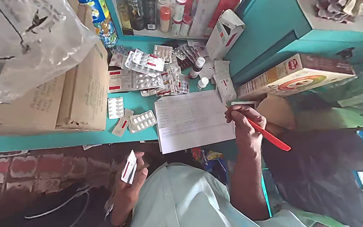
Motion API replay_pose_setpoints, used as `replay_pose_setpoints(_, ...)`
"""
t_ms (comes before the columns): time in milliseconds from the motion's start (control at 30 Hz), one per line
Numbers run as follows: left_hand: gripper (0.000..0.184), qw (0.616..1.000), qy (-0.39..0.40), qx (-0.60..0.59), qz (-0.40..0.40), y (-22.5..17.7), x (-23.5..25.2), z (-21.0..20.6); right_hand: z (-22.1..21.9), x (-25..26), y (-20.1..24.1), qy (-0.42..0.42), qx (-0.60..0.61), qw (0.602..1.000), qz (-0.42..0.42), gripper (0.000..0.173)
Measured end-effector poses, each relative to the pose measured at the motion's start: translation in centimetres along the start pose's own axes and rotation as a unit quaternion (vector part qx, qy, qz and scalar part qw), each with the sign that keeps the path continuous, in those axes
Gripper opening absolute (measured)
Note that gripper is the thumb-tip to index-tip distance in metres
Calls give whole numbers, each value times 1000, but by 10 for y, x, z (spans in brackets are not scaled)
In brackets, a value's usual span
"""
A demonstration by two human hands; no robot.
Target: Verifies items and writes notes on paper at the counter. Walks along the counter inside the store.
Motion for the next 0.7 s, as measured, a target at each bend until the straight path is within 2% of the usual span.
replay_pose_setpoints(100,26,1000,7,-5,5,-1,3,-6,3,-3,-3,8,-15,1000,-13,16)
replay_pose_setpoints(167,23,1000,13,13,6,-2,5,-8,3,-2,-4,16,-20,1000,-18,15)
replay_pose_setpoints(700,22,997,-27,67,-17,-12,5,0,-16,26,-7,41,-5,999,-12,13)
Point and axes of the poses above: each hand's wrist, its own x-axis towards the middle knuckle, its own z-axis out of the back of the hand, y = z × x, the point moved 8 cm from there along x, towards the middle knuckle, and after that the axes turned 6 degrees about y, right-handed, at the moved point
